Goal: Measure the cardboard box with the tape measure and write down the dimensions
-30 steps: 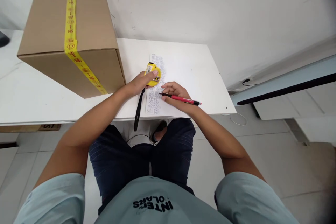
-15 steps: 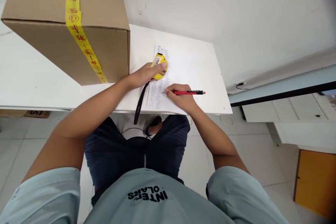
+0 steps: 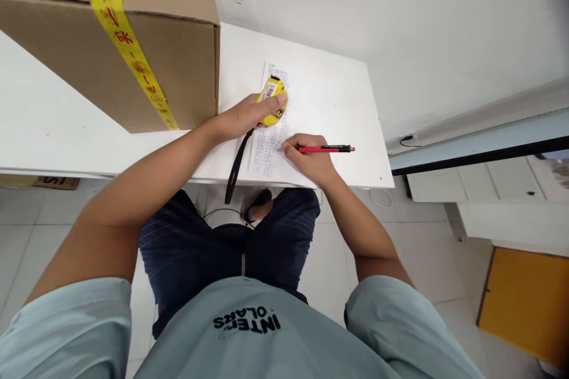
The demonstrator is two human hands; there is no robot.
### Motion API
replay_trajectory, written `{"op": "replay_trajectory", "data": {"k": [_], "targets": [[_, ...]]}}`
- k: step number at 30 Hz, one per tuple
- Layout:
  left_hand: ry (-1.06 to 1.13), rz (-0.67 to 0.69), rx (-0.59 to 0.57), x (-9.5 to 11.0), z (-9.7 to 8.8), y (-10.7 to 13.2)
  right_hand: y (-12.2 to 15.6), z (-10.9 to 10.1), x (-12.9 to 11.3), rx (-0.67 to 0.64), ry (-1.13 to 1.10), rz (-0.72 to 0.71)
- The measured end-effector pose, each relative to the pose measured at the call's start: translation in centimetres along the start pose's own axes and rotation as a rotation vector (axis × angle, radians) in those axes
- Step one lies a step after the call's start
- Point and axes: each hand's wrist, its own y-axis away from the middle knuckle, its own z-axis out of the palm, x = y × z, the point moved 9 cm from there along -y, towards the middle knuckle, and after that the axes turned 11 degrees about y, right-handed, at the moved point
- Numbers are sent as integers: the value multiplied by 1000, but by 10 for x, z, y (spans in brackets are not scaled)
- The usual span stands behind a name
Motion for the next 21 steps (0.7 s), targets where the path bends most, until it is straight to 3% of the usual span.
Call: {"op": "replay_trajectory", "data": {"k": [21], "targets": [[-2,-12,22,-7,-4,-1,2,-4,-2,39,24,-31]]}}
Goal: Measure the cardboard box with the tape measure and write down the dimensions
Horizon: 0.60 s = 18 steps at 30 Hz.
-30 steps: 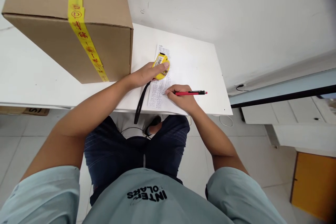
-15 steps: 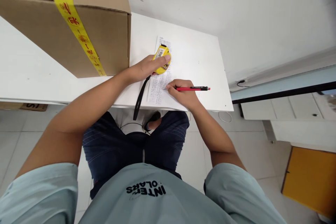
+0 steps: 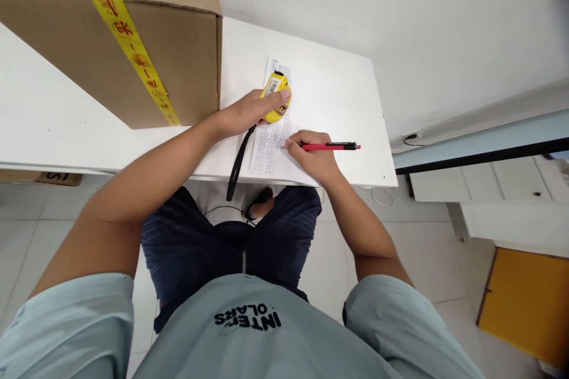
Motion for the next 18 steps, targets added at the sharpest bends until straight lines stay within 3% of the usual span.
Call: {"op": "replay_trajectory", "data": {"k": [7,13,18], "targets": [[-36,17,-64,5,6,2,0,1,1,-15,-31,-7],[-43,1,-9,2,1,1,1,-3,4,41,-1,18],[-42,15,-18,0,0,0,1,0,2,0,-18,4]]}}
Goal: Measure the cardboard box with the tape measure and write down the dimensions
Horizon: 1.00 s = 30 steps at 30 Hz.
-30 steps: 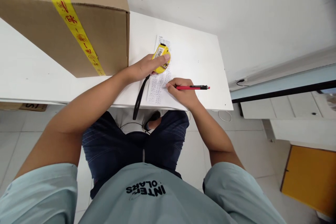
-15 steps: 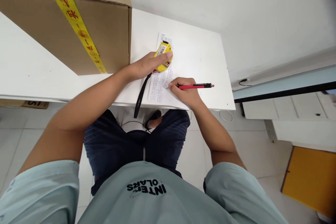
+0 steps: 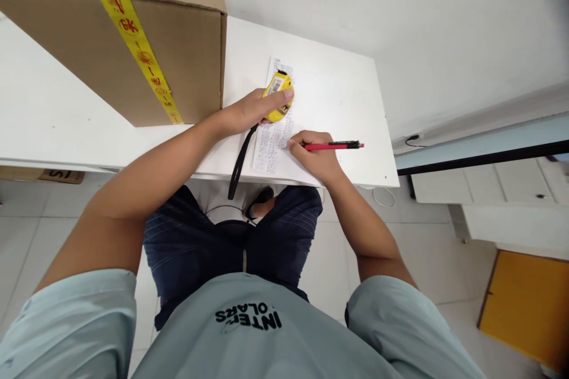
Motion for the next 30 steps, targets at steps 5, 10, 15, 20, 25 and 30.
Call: {"op": "replay_trajectory", "data": {"k": [5,10,15,20,25,30], "targets": [[-19,27,-38,3,3,0,0,-2,-1,18,8,10],[-18,14,-38,3,4,0,1,-6,-2,56,41,9],[13,-40,25,1,1,2,2,-6,0,41,9,30],[2,-42,1,5,5,4,3,-6,0,32,18,30],[5,-26,2,3,4,2,3,-8,4,49,30,28],[-27,16,-26,3,3,-2,2,-19,23,207,-75,121]]}}
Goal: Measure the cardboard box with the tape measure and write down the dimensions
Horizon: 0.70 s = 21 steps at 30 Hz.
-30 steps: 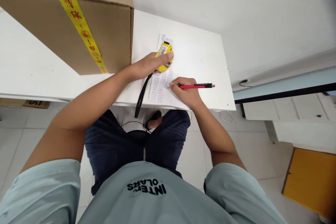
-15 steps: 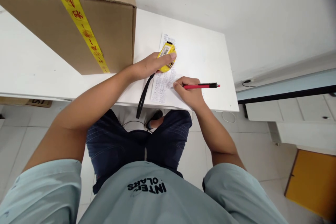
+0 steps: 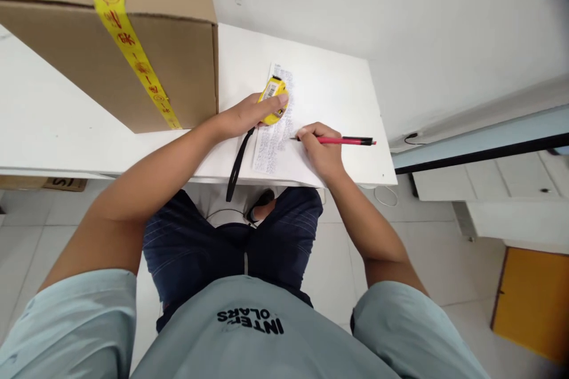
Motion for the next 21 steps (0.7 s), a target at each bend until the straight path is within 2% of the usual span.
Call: {"op": "replay_trajectory", "data": {"k": [3,6,9,12,14,16,18,20,21], "targets": [[-69,7,-25,-2,-4,0,-10,-8,2,92,110,-33],[-207,19,-14,-3,-7,4,-28,-7,8,60,491,-16],[-593,4,47,-2,-4,12,-51,-5,16,-14,687,59],[-1045,-2,-25,-3,16,19,-68,1,11,-93,646,54],[-1193,42,-67,0,28,25,-71,5,4,-158,604,34],[-1227,116,-6,10,32,35,-64,3,-7,-186,548,4],[-1179,215,108,22,35,54,-46,-4,-21,-178,483,-40],[-1071,322,199,30,44,81,-14,-5,-37,-200,311,-85],[-1011,370,223,31,50,95,7,-1,-45,-255,26,-93]]}}
